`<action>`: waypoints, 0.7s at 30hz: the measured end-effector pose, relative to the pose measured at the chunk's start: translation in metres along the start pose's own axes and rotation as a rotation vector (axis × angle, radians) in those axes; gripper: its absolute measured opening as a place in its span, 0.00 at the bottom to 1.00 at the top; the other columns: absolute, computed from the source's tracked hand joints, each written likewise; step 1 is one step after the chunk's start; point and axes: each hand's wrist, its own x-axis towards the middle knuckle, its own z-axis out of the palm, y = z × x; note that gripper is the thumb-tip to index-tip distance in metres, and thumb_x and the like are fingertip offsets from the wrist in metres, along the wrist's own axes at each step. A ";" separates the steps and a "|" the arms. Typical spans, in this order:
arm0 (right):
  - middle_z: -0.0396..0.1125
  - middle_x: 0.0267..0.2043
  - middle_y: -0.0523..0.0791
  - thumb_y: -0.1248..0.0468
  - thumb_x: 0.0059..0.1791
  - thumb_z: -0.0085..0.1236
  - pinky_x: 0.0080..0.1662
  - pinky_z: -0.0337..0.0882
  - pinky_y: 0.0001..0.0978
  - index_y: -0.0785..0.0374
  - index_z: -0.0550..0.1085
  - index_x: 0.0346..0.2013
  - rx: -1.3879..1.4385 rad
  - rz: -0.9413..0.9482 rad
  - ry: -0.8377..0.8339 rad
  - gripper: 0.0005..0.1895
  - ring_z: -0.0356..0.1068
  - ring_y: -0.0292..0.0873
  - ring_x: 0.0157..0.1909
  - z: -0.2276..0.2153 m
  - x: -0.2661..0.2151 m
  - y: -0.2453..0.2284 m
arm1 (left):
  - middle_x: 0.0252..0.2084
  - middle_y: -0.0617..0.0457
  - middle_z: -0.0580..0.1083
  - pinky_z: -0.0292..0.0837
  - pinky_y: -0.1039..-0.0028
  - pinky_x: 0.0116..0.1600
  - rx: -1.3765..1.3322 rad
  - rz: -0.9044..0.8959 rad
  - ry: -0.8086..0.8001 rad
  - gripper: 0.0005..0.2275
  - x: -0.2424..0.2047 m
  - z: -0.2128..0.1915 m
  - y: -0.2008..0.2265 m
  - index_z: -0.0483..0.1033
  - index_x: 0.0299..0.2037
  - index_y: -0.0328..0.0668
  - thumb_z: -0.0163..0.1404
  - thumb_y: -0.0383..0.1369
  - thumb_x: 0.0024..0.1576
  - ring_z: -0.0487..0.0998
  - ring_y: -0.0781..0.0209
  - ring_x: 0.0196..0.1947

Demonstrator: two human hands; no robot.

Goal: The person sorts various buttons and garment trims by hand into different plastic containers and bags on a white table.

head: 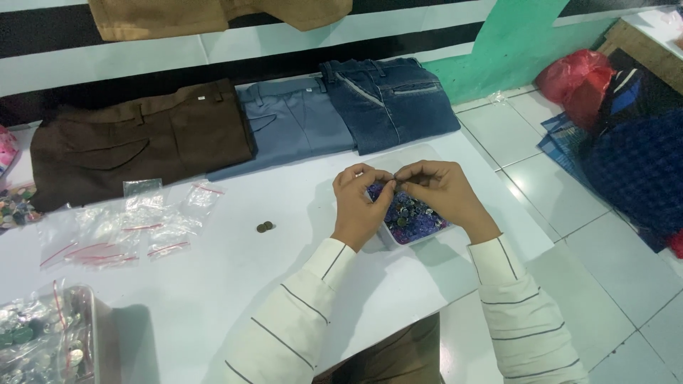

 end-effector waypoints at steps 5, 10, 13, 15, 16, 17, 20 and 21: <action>0.75 0.38 0.51 0.76 0.44 0.62 0.43 0.77 0.27 0.68 0.79 0.43 0.072 -0.021 0.032 0.13 0.74 0.38 0.38 0.002 0.005 0.013 | 0.36 0.55 0.78 0.40 0.56 0.70 -0.003 0.008 0.006 0.05 0.002 0.002 -0.001 0.80 0.42 0.50 0.53 0.36 0.61 0.68 0.60 0.56; 0.74 0.38 0.51 0.76 0.43 0.64 0.44 0.78 0.28 0.69 0.77 0.47 0.111 -0.079 0.052 0.17 0.75 0.38 0.39 0.006 0.001 0.011 | 0.39 0.56 0.79 0.39 0.56 0.71 -0.013 0.017 0.015 0.06 0.000 0.002 -0.002 0.80 0.45 0.53 0.52 0.38 0.62 0.67 0.61 0.57; 0.74 0.38 0.53 0.75 0.44 0.63 0.41 0.77 0.27 0.68 0.79 0.45 -0.026 -0.045 0.109 0.14 0.74 0.39 0.38 0.011 -0.006 -0.003 | 0.38 0.56 0.79 0.41 0.56 0.71 -0.007 0.073 0.061 0.05 -0.003 0.006 -0.007 0.80 0.44 0.52 0.53 0.36 0.61 0.69 0.60 0.55; 0.74 0.38 0.52 0.73 0.46 0.62 0.40 0.77 0.25 0.66 0.80 0.43 -0.089 -0.061 0.122 0.11 0.75 0.39 0.38 0.014 -0.007 -0.003 | 0.39 0.58 0.79 0.43 0.57 0.70 0.060 0.172 0.166 0.04 -0.005 0.010 -0.012 0.80 0.43 0.54 0.53 0.35 0.61 0.70 0.60 0.54; 0.74 0.38 0.52 0.73 0.46 0.62 0.40 0.77 0.25 0.66 0.80 0.43 -0.089 -0.063 0.120 0.11 0.75 0.39 0.38 0.017 -0.008 -0.007 | 0.39 0.58 0.79 0.43 0.57 0.70 0.061 0.172 0.168 0.04 -0.008 0.009 -0.011 0.80 0.43 0.54 0.53 0.35 0.61 0.70 0.60 0.54; 0.74 0.38 0.52 0.73 0.46 0.62 0.40 0.77 0.25 0.66 0.79 0.43 -0.110 -0.076 0.130 0.11 0.75 0.39 0.39 0.021 -0.010 -0.011 | 0.39 0.58 0.79 0.44 0.57 0.70 0.058 0.194 0.205 0.04 -0.010 0.008 -0.009 0.80 0.43 0.54 0.54 0.34 0.61 0.70 0.60 0.54; 0.74 0.39 0.52 0.74 0.46 0.62 0.41 0.78 0.27 0.66 0.79 0.42 -0.157 -0.097 0.128 0.10 0.76 0.41 0.39 0.031 -0.014 -0.023 | 0.39 0.58 0.78 0.45 0.57 0.69 0.059 0.237 0.265 0.04 -0.017 0.001 -0.009 0.79 0.44 0.53 0.54 0.33 0.61 0.71 0.60 0.53; 0.74 0.39 0.52 0.74 0.46 0.62 0.41 0.78 0.28 0.66 0.79 0.42 -0.182 -0.100 0.117 0.10 0.77 0.43 0.40 0.035 -0.016 -0.027 | 0.39 0.58 0.78 0.46 0.57 0.69 0.062 0.254 0.283 0.05 -0.019 -0.003 -0.010 0.79 0.45 0.53 0.53 0.33 0.61 0.71 0.60 0.53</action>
